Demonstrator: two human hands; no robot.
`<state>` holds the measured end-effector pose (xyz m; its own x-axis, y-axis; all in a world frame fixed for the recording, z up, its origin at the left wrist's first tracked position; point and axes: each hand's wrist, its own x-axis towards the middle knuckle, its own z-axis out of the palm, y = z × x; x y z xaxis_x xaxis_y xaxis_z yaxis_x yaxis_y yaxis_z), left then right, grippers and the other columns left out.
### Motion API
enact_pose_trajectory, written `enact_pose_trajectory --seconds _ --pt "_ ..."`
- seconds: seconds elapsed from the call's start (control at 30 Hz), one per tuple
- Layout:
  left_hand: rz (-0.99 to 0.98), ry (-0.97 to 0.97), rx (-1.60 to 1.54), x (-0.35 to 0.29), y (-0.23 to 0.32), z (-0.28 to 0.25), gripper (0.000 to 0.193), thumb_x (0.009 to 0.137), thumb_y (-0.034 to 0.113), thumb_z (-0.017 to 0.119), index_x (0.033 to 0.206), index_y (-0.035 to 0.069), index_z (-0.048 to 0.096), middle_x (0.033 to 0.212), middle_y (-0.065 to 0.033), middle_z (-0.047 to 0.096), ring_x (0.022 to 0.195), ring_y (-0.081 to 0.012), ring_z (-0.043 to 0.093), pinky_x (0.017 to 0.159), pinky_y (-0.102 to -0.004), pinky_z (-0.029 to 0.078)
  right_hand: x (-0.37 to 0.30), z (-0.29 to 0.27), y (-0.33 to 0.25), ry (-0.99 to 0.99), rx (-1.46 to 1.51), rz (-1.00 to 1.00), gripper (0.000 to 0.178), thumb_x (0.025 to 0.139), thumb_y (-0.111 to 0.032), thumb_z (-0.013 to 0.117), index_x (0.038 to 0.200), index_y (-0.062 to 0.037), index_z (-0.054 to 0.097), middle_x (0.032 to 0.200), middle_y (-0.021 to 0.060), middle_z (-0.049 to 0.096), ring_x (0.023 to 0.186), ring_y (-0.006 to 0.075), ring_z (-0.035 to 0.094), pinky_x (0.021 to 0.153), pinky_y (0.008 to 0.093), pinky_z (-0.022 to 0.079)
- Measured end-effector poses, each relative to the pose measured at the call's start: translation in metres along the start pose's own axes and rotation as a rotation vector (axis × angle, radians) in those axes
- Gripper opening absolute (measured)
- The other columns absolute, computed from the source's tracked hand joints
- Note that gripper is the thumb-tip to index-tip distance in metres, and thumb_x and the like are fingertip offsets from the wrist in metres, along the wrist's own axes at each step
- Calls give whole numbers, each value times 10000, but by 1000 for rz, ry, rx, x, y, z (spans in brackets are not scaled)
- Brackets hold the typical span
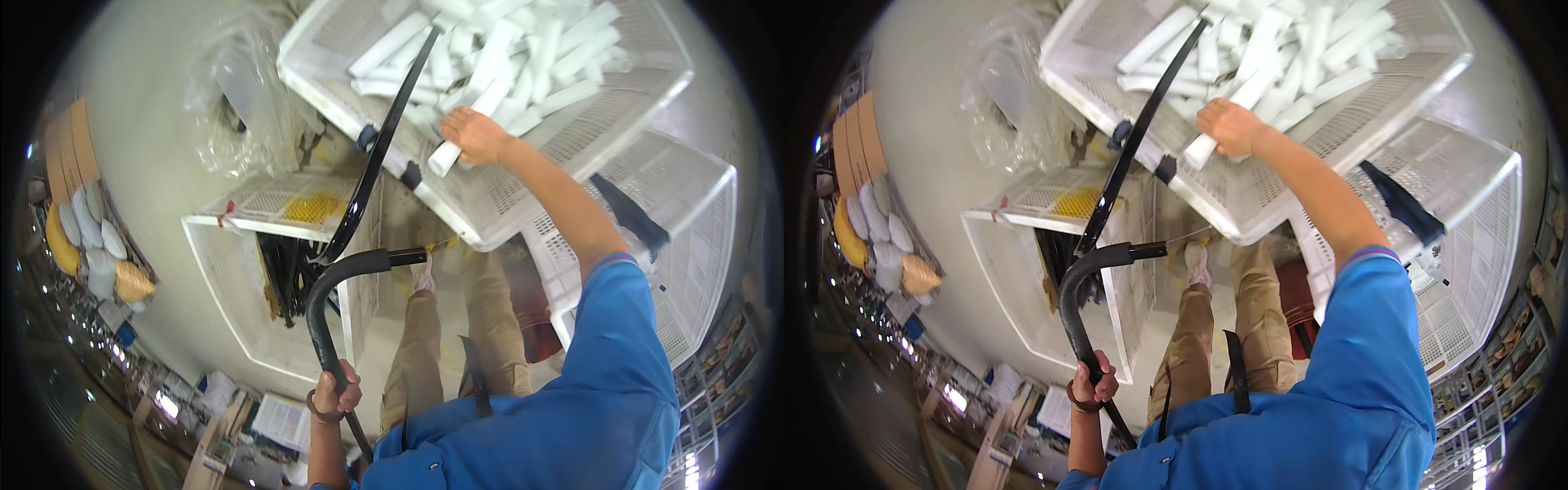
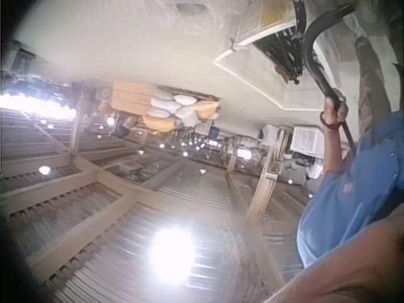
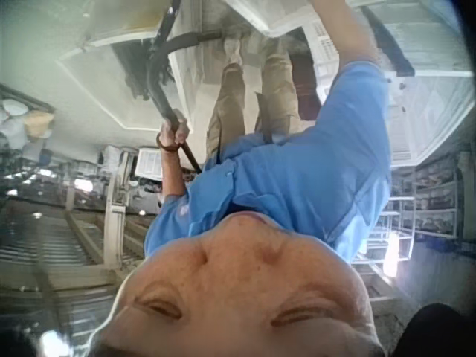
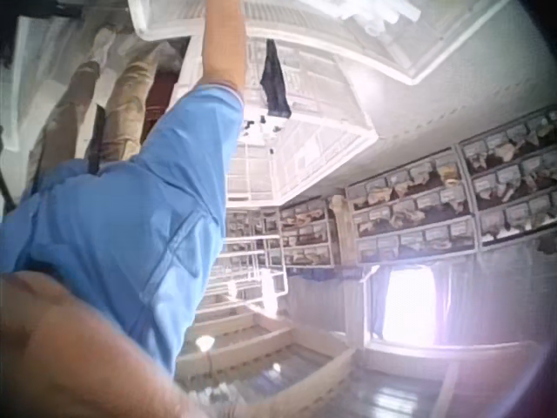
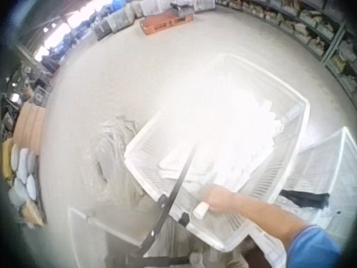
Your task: The person repeatedly picks black flexible rods and white plastic caps from white baskets, wipes the rods with a wet cloth from a bucket, and inserts the caps onto the rod ends. The person places the assembled units into a basket and continues the cycle.
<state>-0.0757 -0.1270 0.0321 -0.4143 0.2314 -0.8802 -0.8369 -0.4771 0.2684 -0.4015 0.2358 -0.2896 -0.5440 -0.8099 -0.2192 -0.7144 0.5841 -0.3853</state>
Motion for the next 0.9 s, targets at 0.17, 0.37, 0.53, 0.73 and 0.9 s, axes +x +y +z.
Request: enact_pose_trajectory --seconds 0.17,0.37,0.53,0.73,0.9 --pt "166 -152 68 -33 49 27 522 979 591 463 996 70 499 529 22 391 359 -68 301 341 -243 258 -107 -149 -63 487 149 169 637 669 -175 728 1271 -109 531 1016 125 628 1022 291 599 1073 461 361" --pt "239 -353 156 -68 71 43 517 979 596 455 984 80 499 530 20 394 343 -74 294 328 -253 256 -185 -235 -167 639 192 351 666 674 -108 715 1306 -102 509 1024 118 616 1029 304 587 1053 495 374" --pt "239 -458 200 -99 54 46 456 985 534 497 985 78 523 534 15 399 350 -76 320 332 -251 273 -205 -288 -257 700 80 333 677 700 -122 695 1345 -96 490 1020 119 611 1012 292 586 1022 462 394" --pt "174 -472 540 -152 -10 39 358 1031 412 467 963 63 506 532 -8 416 336 -92 336 326 -250 318 -235 -325 -380 421 414 310 603 684 -189 729 1254 -91 556 928 154 657 889 339 634 799 440 490" --pt "78 -561 689 -180 -52 54 254 1041 287 486 946 52 506 519 0 413 335 -95 355 329 -255 328 -256 -350 -446 179 238 372 407 656 -218 751 1004 -50 625 839 168 689 821 369 674 707 471 513"
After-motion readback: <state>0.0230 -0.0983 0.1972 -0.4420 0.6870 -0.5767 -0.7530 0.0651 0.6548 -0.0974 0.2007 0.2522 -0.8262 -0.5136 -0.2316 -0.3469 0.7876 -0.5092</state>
